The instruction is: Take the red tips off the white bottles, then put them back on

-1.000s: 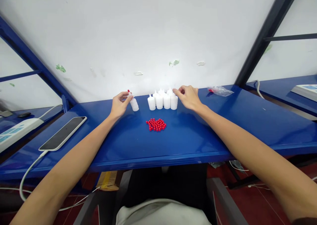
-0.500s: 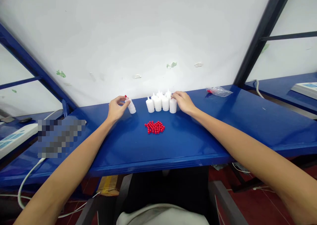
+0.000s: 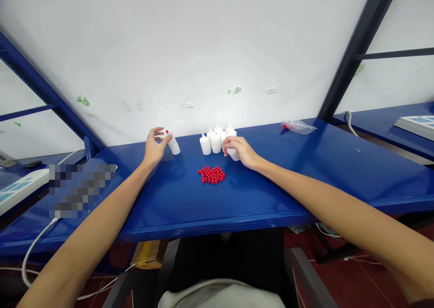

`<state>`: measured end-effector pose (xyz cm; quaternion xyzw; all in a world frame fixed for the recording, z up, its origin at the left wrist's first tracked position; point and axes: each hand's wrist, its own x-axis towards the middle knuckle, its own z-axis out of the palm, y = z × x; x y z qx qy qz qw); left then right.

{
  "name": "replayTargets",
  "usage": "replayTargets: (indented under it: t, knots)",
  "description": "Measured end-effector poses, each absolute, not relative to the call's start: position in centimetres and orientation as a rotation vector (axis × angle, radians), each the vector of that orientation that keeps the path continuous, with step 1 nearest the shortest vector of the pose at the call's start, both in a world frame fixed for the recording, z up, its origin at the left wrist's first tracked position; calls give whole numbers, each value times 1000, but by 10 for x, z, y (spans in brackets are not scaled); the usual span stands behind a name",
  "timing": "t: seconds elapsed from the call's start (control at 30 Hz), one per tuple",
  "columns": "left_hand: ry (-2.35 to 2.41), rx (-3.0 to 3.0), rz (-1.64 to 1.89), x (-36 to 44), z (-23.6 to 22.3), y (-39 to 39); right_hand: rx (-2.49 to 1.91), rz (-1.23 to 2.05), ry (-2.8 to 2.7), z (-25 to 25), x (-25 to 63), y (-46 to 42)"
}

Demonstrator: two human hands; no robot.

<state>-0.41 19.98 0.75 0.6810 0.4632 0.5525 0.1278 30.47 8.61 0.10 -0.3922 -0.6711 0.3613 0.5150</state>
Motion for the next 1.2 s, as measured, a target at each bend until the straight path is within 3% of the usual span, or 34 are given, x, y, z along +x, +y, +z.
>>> replayTargets:
  t: [0.17, 0.23, 0.3, 0.4, 0.8, 1.2]
  knots:
    - [1234, 2250, 1877, 9, 21, 166, -967, 895, -1685, 2, 307, 85]
    - [997, 2637, 1486, 22, 25, 146, -963, 909, -1714, 4, 306, 84]
    - [720, 2870, 825, 37, 27, 129, -972, 927, -1749, 6, 304, 82]
    - [586, 2933, 452, 52, 26, 114, -998, 905, -1813, 9, 299, 76]
    - [734, 3005, 180, 45, 29, 112, -1049, 831, -1723, 3, 295, 81]
    - [660, 3124, 167, 49, 22, 111, -1012, 776, -2193, 16, 281, 93]
